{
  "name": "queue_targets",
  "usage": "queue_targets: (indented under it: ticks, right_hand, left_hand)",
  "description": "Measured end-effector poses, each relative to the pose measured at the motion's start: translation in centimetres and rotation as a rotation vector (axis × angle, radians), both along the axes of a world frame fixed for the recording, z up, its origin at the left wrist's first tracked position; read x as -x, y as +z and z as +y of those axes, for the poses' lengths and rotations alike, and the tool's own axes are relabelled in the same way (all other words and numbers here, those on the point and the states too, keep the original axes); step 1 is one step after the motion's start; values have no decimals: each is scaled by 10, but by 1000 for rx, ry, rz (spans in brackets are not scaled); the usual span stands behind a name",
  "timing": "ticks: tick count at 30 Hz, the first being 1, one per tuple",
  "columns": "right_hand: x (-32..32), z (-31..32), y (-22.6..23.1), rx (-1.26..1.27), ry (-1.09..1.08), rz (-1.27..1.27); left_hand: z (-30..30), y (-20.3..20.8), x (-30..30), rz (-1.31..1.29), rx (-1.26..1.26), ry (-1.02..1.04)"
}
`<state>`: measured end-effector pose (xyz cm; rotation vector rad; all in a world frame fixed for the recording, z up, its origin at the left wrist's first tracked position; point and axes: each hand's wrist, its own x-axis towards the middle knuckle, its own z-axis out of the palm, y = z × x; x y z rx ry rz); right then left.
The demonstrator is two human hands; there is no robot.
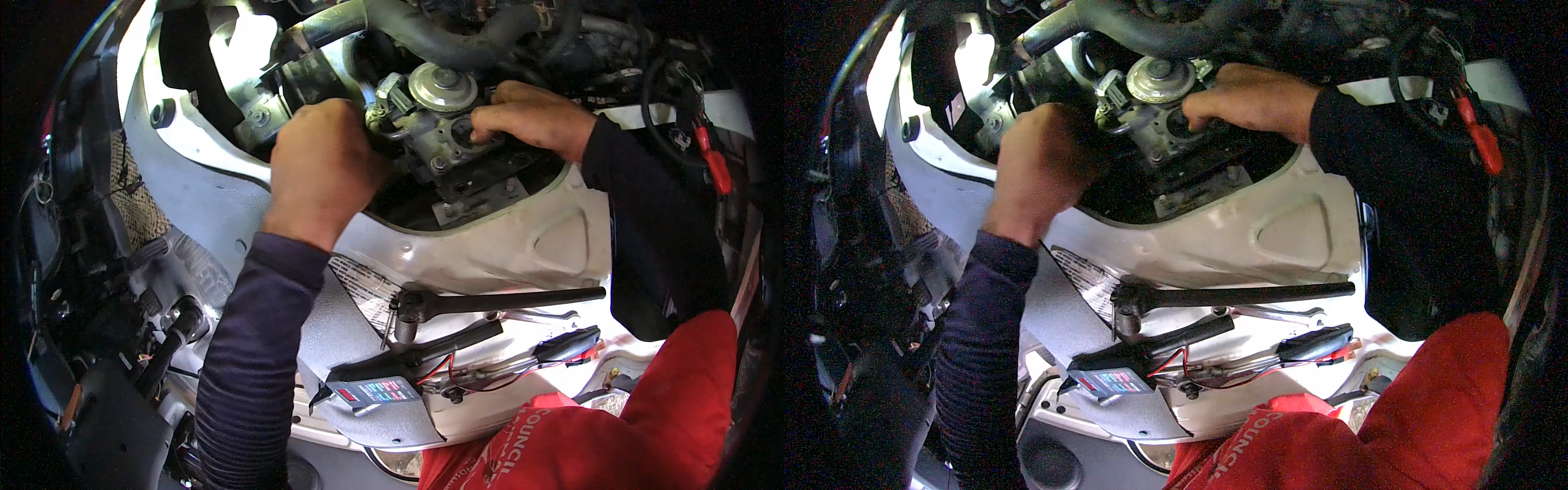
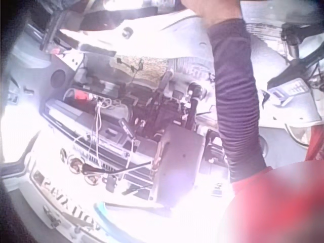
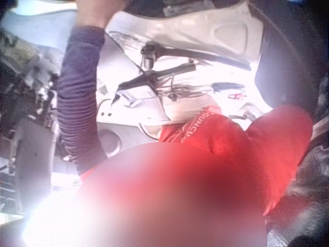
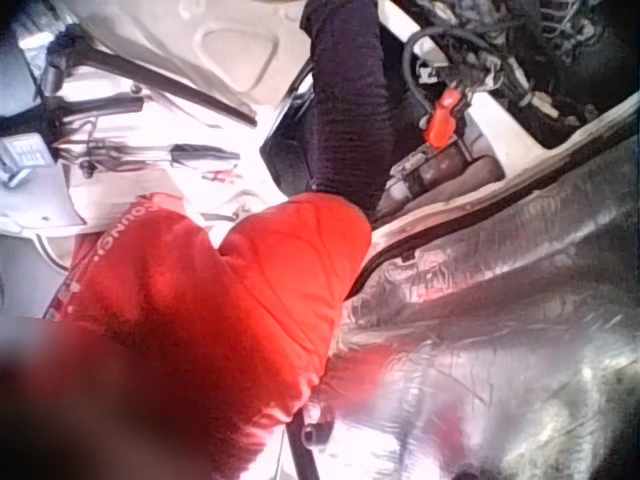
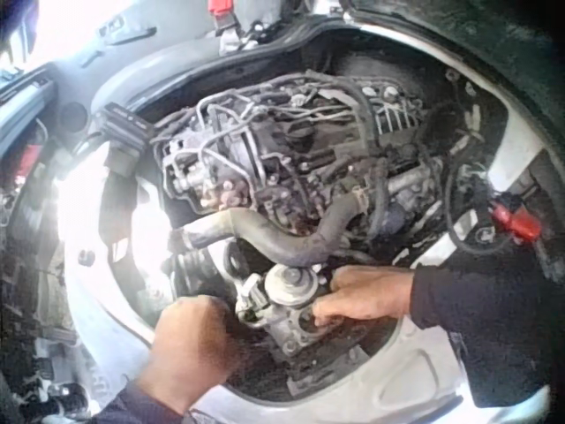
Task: The person removes a car alternator from the engine bay, then installs a replacement alternator by aligning it and securing it with bolts. They also reconnect electrical connectors and hoses during the process.
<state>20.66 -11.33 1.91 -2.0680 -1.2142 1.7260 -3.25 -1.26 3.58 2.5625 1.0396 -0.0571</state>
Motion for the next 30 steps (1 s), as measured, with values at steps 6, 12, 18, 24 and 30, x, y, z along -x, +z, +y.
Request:
queue_targets:
  ticks: [6, 12, 18, 24, 30]
  right_hand:
    - [-7, -5, -7, -231, 139, 83]
    - [-2, -9, -18, -263, -10, 76]
    - [0, -7, -15, -242, -62, 74]
    - [-3, -8, -15, -181, -92, 85]
    - [-16, 7, 3, -214, 390, -258]
  left_hand:
    - [-11, 1, 0, -218, 35, -95]
    - [-27, 2, -1, -265, -26, -212]
    - [-39, 0, -2, -141, -7, -298]
    - [-30, 2, -21, 287, 199, -192]
    - [-37, 10, -20, 202, 186, -95]
